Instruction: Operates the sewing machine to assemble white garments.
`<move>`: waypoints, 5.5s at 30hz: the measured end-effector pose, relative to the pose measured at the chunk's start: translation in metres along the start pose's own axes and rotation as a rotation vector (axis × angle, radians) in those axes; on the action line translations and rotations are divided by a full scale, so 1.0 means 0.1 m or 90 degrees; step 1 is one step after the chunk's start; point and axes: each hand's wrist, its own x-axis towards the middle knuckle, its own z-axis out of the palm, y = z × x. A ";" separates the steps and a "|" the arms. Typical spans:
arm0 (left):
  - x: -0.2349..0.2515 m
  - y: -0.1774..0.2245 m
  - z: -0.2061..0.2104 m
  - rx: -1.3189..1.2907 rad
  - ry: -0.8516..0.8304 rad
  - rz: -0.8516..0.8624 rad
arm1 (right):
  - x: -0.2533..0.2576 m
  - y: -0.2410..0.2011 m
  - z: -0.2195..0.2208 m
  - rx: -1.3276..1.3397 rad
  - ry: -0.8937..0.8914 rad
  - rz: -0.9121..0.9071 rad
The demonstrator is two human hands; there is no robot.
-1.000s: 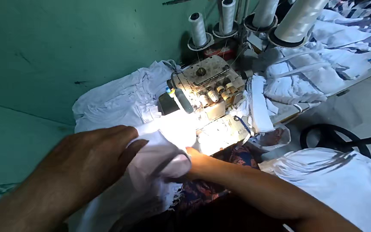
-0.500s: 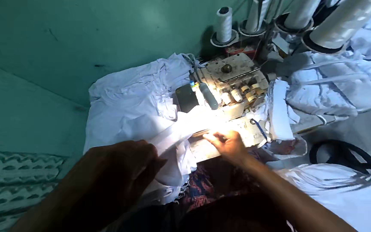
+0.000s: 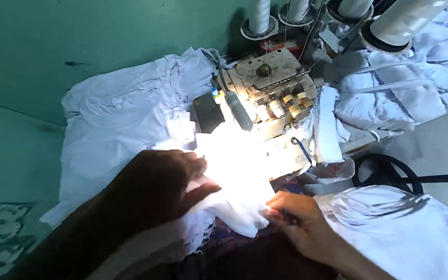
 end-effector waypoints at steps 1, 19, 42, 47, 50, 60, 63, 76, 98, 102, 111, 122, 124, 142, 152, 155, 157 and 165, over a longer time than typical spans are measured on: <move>0.07 -0.14 0.09 -0.015 -0.012 0.007 | -0.12 0.08 0.04 0.018 0.017 0.017; 0.28 -0.27 -0.34 -0.163 -0.004 -0.083 | 0.76 0.58 0.10 0.077 0.076 0.032; 0.69 0.00 0.42 -0.155 -0.016 -0.021 | 0.81 0.51 0.11 0.057 0.076 0.080; 0.53 -0.10 0.73 0.084 0.016 -0.093 | 0.70 0.45 0.09 -0.019 0.054 0.096; 0.49 -0.17 0.73 0.124 -0.003 -0.114 | 0.67 0.44 0.14 -0.030 0.075 0.091; 0.62 -0.46 0.65 0.153 -0.100 -0.164 | 0.64 0.48 0.19 -0.008 0.112 0.103; 0.57 -0.61 0.58 0.055 -0.068 -0.122 | 0.65 0.51 0.22 0.013 0.116 0.104; 0.26 -0.01 -0.29 -0.104 0.029 -0.010 | 1.16 0.48 0.05 0.028 0.004 0.146; 0.25 -0.52 -0.13 -0.005 -0.035 -0.078 | 0.28 0.43 0.02 -0.063 0.042 0.073; 0.31 -0.36 -0.49 -0.064 -0.024 -0.087 | 0.63 0.49 0.02 -0.051 0.058 0.058; -0.01 0.22 -0.75 -0.097 0.058 -0.084 | 1.13 0.42 -0.03 -0.074 0.175 -0.024; -0.31 0.52 -0.86 -0.002 0.018 -0.090 | 1.26 -0.24 0.09 0.076 -0.050 -0.089; -0.23 0.50 -0.83 -0.026 0.011 -0.076 | 1.11 -0.19 0.01 0.064 -0.044 -0.077; 0.36 -0.31 -0.64 -0.083 -0.023 -0.225 | 0.64 0.50 0.13 0.044 0.111 0.066; 0.45 -0.19 -0.12 -0.134 0.063 -0.060 | 0.88 0.56 0.12 0.059 0.097 0.080; 0.52 -0.12 0.06 -0.128 0.031 -0.056 | 0.90 0.56 0.12 0.056 0.099 0.078; 0.58 -0.06 0.17 -0.103 0.029 -0.043 | 0.91 0.56 0.13 0.054 0.102 0.080; 0.66 -0.17 0.69 -0.070 0.030 -0.131 | 1.06 0.54 0.19 0.024 0.101 0.125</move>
